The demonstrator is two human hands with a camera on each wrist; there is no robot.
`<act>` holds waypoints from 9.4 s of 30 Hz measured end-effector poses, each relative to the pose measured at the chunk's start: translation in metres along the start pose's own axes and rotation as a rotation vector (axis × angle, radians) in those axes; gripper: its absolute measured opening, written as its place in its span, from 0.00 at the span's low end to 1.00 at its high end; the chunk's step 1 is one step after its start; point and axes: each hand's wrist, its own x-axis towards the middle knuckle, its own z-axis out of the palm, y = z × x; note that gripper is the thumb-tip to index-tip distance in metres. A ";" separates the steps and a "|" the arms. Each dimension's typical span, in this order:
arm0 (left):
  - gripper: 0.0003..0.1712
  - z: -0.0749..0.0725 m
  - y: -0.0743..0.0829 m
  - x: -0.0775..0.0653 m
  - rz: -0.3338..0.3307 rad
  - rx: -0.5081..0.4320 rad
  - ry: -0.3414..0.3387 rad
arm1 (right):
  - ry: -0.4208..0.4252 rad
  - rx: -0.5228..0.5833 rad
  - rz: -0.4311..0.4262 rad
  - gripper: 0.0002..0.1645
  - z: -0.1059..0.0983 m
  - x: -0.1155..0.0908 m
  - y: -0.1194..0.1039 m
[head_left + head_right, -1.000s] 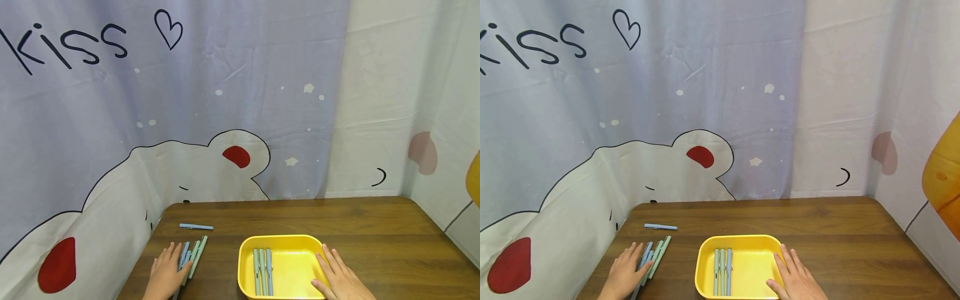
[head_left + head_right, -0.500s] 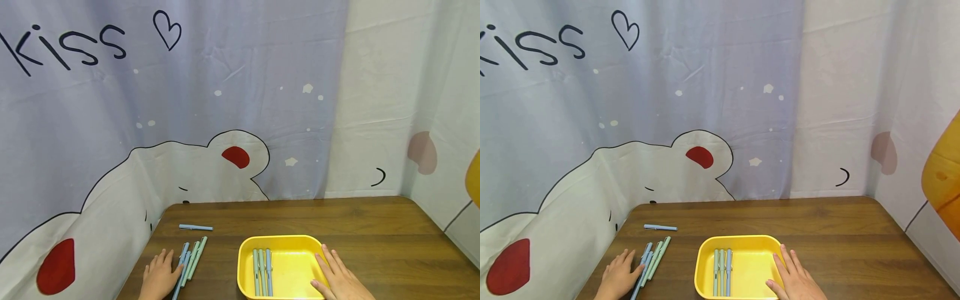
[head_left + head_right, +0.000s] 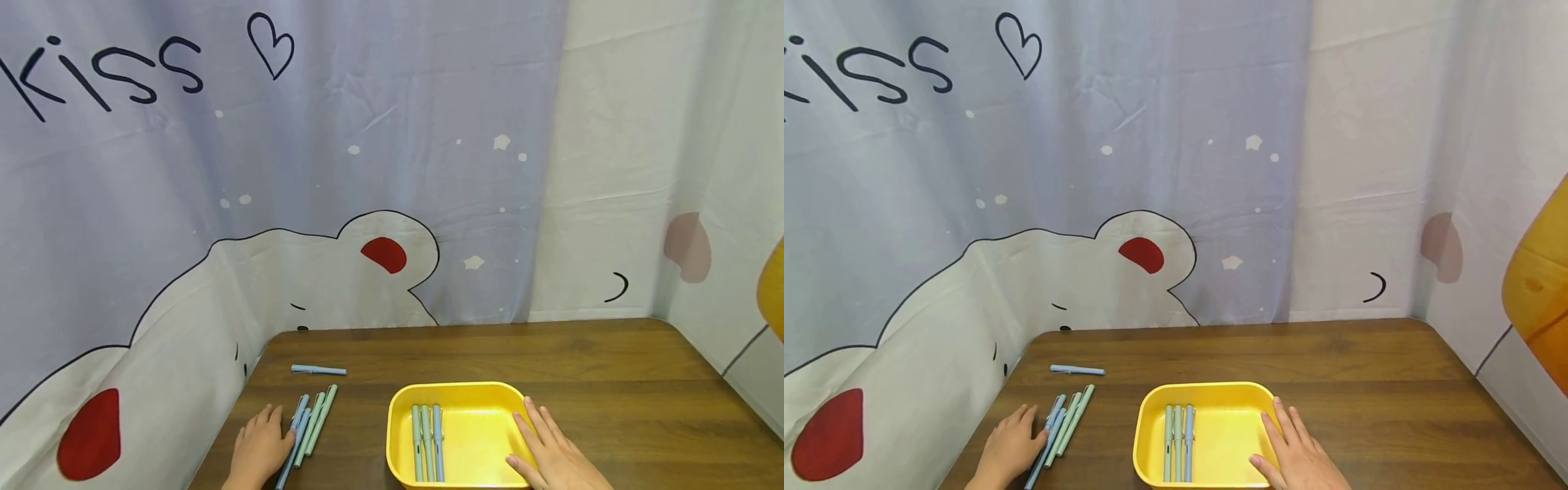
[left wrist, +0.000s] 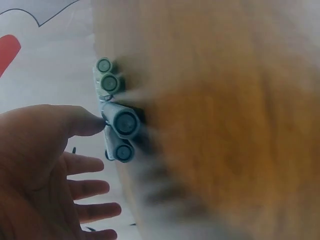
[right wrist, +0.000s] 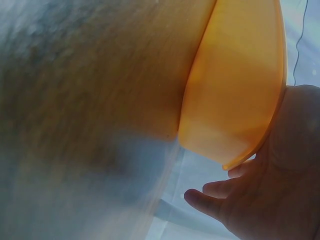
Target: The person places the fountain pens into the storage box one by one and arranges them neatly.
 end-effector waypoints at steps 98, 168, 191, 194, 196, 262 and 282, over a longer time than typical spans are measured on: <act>0.26 -0.033 0.098 -0.048 0.213 -1.120 -0.184 | 0.066 0.018 -0.053 0.42 0.004 0.000 0.003; 0.26 0.040 0.277 -0.048 0.116 -1.182 -0.414 | -0.025 0.007 -0.058 0.43 -0.002 -0.001 -0.002; 0.22 0.051 0.317 -0.058 0.054 -1.037 -0.466 | 0.047 -0.118 -0.057 0.41 0.002 -0.003 -0.004; 0.21 0.051 0.322 -0.061 0.049 -1.015 -0.467 | 0.079 -0.158 -0.076 0.40 0.004 -0.004 -0.002; 0.20 0.053 0.325 -0.062 0.051 -1.011 -0.466 | 0.095 -0.203 -0.092 0.39 0.005 -0.004 -0.001; 0.14 -0.009 0.270 -0.036 0.388 -0.771 -0.569 | 0.090 -0.126 -0.034 0.41 0.007 -0.005 -0.002; 0.25 -0.069 0.139 0.000 0.346 -0.672 -0.235 | 0.025 -0.021 0.007 0.42 0.005 -0.003 -0.003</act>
